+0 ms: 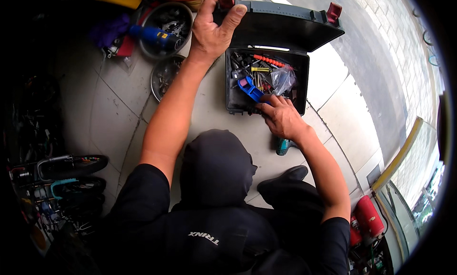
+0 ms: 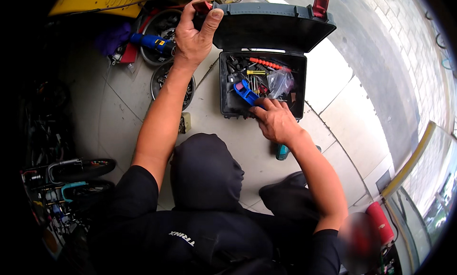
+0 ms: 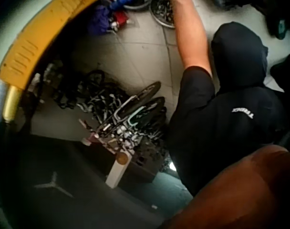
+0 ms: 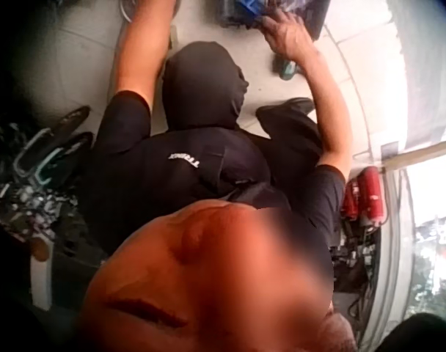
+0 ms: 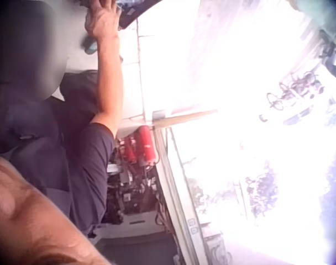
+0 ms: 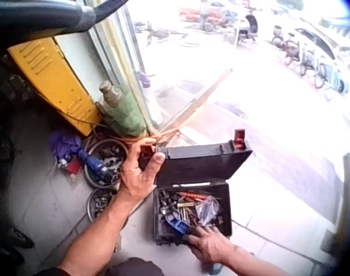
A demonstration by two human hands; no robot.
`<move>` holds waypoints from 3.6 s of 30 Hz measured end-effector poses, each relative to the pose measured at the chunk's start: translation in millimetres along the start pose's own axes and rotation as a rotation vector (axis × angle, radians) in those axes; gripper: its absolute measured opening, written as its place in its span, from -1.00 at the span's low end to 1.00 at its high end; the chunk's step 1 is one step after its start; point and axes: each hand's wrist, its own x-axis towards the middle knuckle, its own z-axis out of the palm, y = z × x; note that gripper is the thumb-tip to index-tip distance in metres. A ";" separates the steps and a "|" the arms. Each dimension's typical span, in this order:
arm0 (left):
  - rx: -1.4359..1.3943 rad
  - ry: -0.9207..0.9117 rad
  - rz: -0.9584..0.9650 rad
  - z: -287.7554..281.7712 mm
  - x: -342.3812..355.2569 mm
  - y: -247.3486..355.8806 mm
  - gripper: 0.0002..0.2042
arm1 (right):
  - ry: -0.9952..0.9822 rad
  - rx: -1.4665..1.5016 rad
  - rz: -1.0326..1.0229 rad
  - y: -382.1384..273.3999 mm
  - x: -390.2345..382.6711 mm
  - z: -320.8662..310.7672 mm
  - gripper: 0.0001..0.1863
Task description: The person retrieves a drill bit from a toolbox and uses a cordless drill to remove a bolt from the bicycle crankset. They then remove the chain from the chainring and place it on the frame.
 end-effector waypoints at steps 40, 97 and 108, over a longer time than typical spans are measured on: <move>0.093 0.024 0.101 2.9 0.7 -6.8 -0.62 | 0.316 -0.162 0.485 59.0 60.5 20.4 -0.50; 0.044 0.048 0.028 -1.0 -0.8 -2.3 -0.59 | -0.054 -0.547 0.445 9.5 104.6 32.8 -0.58; 0.058 0.054 0.013 -3.2 0.0 -0.7 -0.59 | -0.167 -0.489 0.243 -13.1 107.2 61.6 -0.47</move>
